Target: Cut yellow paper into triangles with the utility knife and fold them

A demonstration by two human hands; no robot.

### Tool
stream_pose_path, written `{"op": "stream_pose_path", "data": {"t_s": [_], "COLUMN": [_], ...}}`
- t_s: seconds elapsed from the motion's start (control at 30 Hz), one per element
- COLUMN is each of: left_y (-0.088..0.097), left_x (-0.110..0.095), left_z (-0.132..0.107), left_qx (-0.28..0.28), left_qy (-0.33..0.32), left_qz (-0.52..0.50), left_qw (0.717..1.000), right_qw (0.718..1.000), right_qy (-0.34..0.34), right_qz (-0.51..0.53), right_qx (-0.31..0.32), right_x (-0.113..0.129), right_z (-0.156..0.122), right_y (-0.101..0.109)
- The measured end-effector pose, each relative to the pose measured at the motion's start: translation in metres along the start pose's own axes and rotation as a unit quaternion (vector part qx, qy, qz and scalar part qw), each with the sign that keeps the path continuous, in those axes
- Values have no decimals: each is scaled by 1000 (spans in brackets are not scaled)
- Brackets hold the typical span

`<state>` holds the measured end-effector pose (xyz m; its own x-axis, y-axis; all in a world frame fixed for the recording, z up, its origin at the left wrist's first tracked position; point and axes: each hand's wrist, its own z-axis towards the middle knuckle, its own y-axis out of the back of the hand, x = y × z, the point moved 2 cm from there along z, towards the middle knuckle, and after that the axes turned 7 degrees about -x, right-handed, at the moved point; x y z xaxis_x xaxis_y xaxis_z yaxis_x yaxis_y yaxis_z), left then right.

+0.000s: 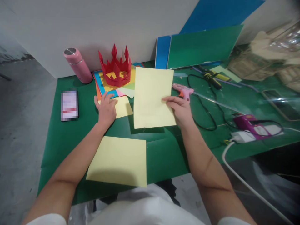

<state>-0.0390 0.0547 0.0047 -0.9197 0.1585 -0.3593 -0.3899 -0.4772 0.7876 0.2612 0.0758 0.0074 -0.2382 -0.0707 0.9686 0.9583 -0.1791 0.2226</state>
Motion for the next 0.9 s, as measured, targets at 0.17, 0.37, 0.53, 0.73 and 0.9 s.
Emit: {"op": "stream_pose_path", "data": {"t_s": [0.17,0.37,0.53,0.73,0.9], "left_y": [-1,-19,-17,-15,-11], "left_x": [-7,-6,-5,-10,-19], "left_z": [-3,-14,-13,-16,-23], "left_qx": [20,116,99,110,210], "left_qy": [46,205,219,191,189], "left_qz": [-225,-498,-549,-575,-556], "left_qw": [973,835,800,788,782], "right_qw": [986,961,945,954,971], "right_qy": [-46,-12,-7,-19,-30], "right_qz": [58,70,115,91,102], "right_qx": [147,266,305,286,212], "right_x": [1,3,5,5,-1], "right_z": [-12,-20,-24,-22,-18], "right_y": [-25,-35,-38,-38,-38]}}
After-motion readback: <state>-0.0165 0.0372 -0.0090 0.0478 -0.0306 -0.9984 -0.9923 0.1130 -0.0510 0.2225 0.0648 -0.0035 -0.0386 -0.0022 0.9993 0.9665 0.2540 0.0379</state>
